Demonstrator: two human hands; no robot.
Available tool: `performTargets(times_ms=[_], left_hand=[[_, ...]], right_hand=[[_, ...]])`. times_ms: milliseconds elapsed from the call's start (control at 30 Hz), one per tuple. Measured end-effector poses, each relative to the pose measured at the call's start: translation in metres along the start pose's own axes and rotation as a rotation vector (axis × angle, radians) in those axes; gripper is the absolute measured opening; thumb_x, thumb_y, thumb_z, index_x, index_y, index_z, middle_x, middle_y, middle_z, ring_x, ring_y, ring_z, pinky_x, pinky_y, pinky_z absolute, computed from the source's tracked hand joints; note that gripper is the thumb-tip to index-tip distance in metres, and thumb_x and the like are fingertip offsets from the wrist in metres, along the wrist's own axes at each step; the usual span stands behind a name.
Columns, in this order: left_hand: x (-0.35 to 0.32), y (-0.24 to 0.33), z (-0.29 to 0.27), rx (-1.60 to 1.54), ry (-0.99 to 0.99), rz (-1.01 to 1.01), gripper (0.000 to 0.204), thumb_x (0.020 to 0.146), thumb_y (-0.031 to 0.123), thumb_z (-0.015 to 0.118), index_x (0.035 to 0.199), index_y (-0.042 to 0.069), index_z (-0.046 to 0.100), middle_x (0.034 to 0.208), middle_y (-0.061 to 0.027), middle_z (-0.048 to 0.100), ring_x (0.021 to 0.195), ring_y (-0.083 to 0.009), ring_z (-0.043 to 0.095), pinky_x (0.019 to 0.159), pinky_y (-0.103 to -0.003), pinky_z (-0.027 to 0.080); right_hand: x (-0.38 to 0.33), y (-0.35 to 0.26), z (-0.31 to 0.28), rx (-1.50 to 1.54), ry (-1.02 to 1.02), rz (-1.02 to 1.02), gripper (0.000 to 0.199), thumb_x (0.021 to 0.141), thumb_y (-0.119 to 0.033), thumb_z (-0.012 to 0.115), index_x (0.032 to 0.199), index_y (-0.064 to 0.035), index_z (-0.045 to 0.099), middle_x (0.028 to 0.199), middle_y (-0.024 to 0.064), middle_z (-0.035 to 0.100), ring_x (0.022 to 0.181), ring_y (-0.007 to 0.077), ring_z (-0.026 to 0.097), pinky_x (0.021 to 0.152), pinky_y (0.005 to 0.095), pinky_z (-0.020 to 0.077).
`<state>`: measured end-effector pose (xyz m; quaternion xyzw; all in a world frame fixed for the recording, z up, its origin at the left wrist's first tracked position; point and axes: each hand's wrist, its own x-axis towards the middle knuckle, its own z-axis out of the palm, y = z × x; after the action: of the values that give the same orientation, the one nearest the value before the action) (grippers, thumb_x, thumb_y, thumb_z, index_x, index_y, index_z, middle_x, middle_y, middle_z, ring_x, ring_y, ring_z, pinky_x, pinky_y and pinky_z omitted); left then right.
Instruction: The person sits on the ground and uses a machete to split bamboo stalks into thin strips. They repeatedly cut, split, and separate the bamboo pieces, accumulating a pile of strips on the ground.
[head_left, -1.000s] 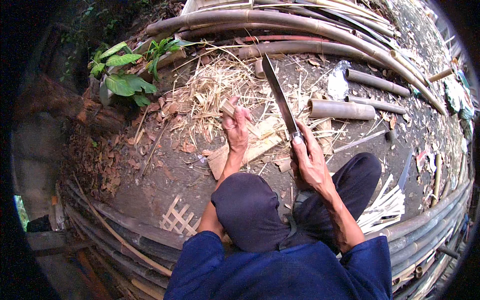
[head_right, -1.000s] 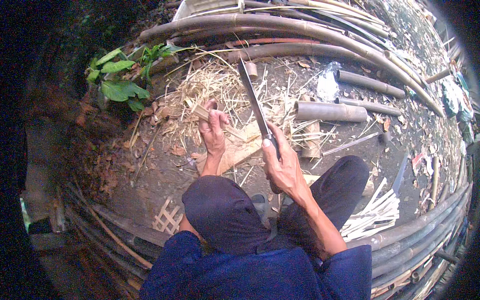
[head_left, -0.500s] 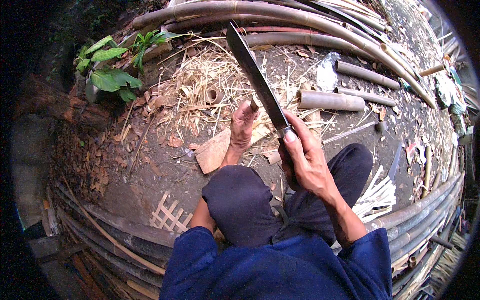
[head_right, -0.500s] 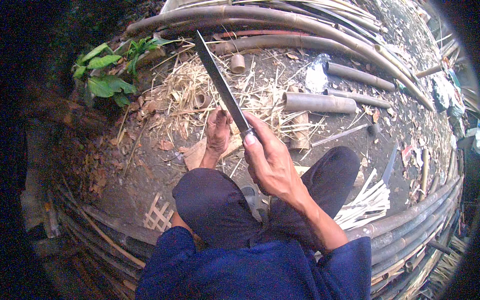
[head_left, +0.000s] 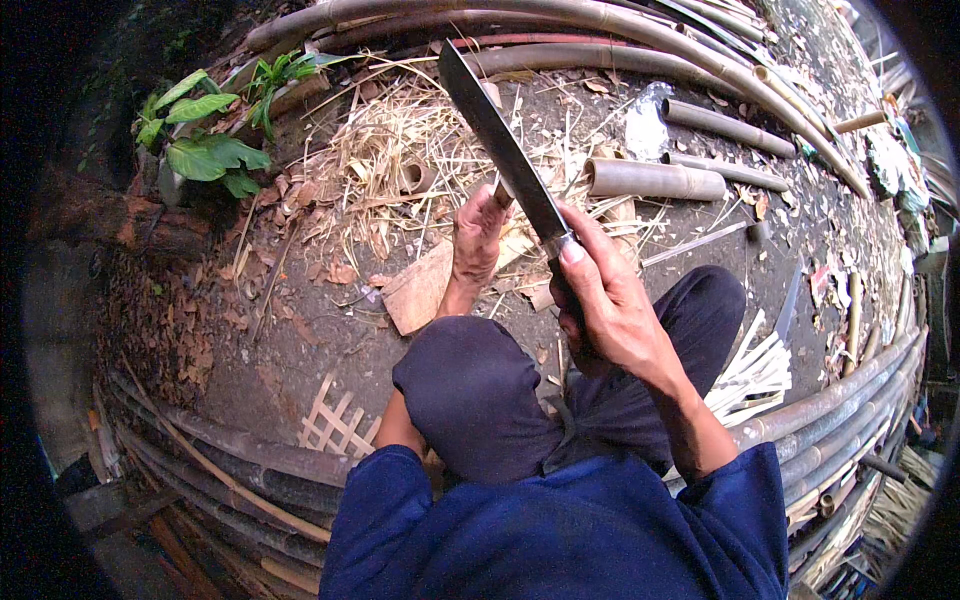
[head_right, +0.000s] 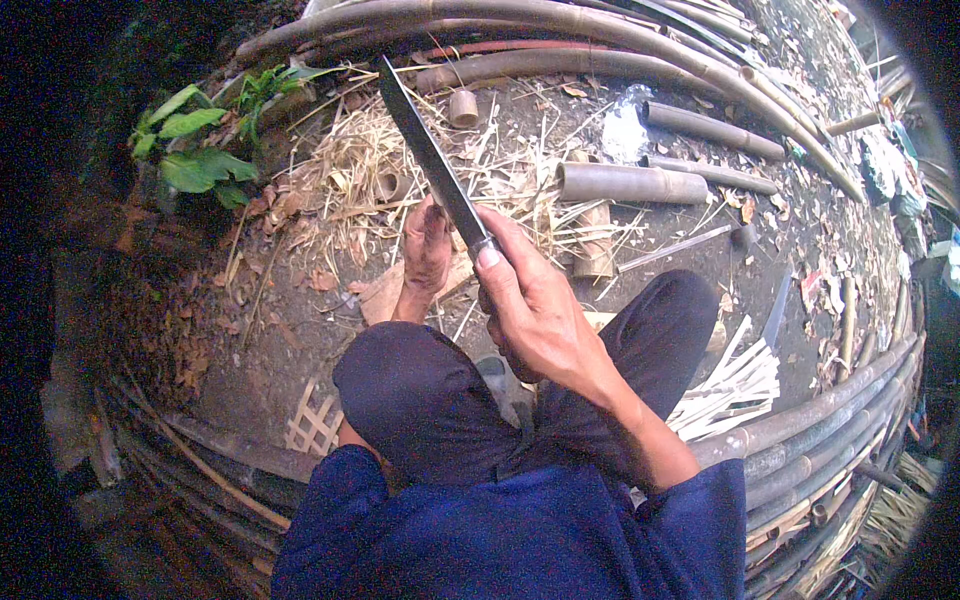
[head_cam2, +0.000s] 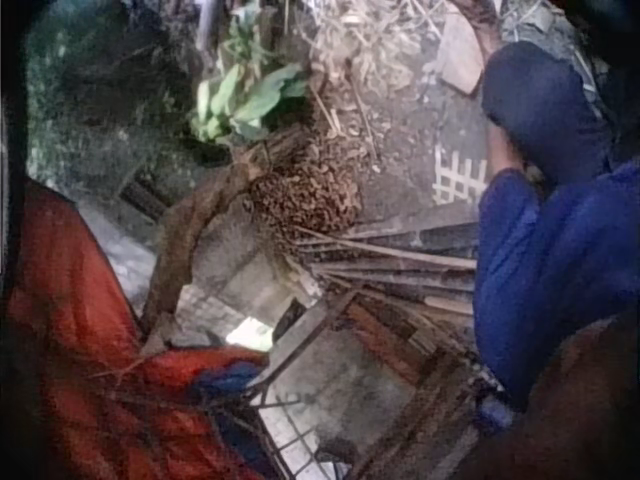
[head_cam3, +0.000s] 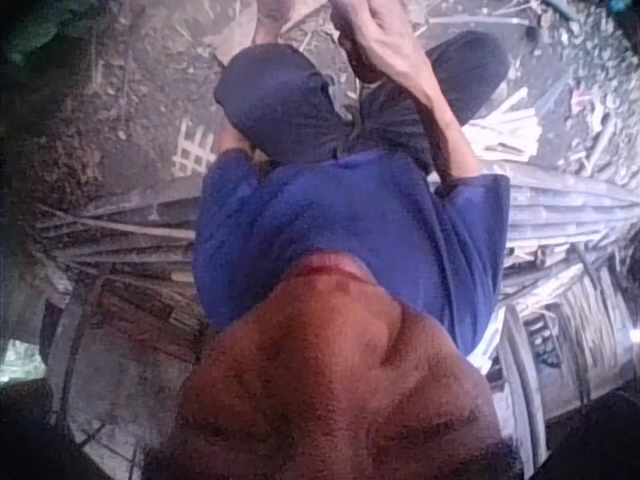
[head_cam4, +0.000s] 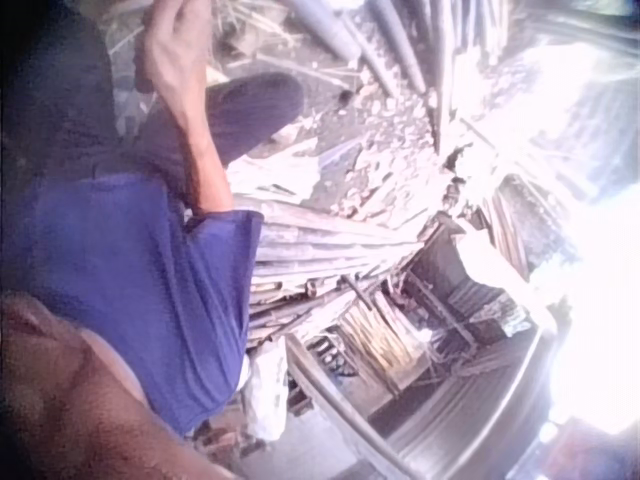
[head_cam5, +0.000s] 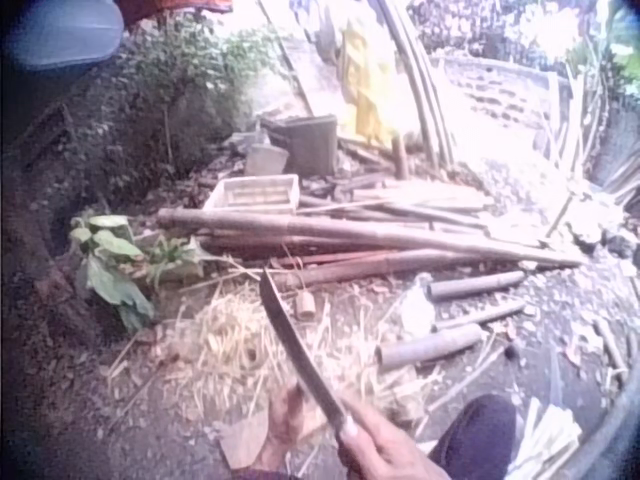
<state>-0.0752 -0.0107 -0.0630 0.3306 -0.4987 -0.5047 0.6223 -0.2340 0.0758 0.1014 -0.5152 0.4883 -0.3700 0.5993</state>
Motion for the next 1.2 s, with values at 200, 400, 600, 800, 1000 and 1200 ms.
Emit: performTargets(times_ms=[200,400,600,800,1000,1200], left_hand=[[0.002,0.003,0.005,-0.024,0.039,-0.024,0.046,0.093,0.051,0.055,0.084,0.006,0.057,0.073,0.0046,0.046,0.070,-0.0060,0.041,0.062,-0.023,0.033],[0.002,0.017,0.002,-0.113,-0.017,-0.087,0.046,0.090,0.052,0.059,0.085,0.007,0.056,0.078,0.0034,0.048,0.074,-0.0067,0.042,0.068,-0.024,0.034],[0.002,0.008,-0.005,-0.189,-0.029,-0.035,0.038,0.090,0.046,0.062,0.089,0.008,0.058,0.083,0.0023,0.052,0.080,-0.0079,0.046,0.072,-0.026,0.036],[0.011,0.027,0.008,-0.034,-0.003,0.039,0.055,0.087,0.059,0.059,0.088,0.004,0.059,0.075,0.0041,0.048,0.071,-0.0061,0.041,0.063,-0.024,0.035],[-0.019,-0.039,-0.030,0.744,-0.001,-0.046,0.049,0.085,0.030,0.071,0.120,0.001,0.053,0.105,-0.0209,0.062,0.098,-0.0318,0.062,0.081,-0.039,0.050],[-0.003,0.016,-0.006,0.772,0.050,0.023,0.028,0.090,0.013,0.063,0.114,0.001,0.057,0.098,-0.0194,0.065,0.091,-0.0315,0.066,0.074,-0.039,0.054]], right_hand=[[-0.002,-0.006,0.004,-0.398,0.085,-0.118,0.040,0.099,-0.019,0.045,0.138,-0.0095,0.040,0.079,0.0208,0.061,0.072,0.0367,0.065,0.068,0.0420,0.0482],[0.006,0.007,0.010,-0.429,0.076,-0.267,0.043,0.096,-0.015,0.049,0.138,-0.0110,0.039,0.089,0.0261,0.063,0.083,0.0445,0.063,0.070,0.0481,0.0482],[0.007,0.009,0.012,-0.485,0.092,-0.274,0.043,0.095,-0.015,0.051,0.137,-0.0103,0.043,0.091,0.0269,0.063,0.086,0.0450,0.062,0.072,0.0470,0.0489],[0.003,-0.003,0.006,-0.524,0.107,-0.362,0.042,0.095,-0.014,0.051,0.135,-0.0102,0.043,0.094,0.0268,0.063,0.086,0.0434,0.063,0.072,0.0465,0.0497],[0.012,0.012,0.007,-0.455,0.177,-0.277,0.038,0.097,-0.014,0.049,0.134,-0.0108,0.045,0.082,0.0237,0.063,0.077,0.0394,0.066,0.068,0.0409,0.0498],[-0.005,-0.015,0.007,-0.437,0.194,-0.200,0.037,0.097,-0.012,0.047,0.134,-0.0081,0.046,0.085,0.0220,0.063,0.074,0.0346,0.067,0.068,0.0388,0.0503]])
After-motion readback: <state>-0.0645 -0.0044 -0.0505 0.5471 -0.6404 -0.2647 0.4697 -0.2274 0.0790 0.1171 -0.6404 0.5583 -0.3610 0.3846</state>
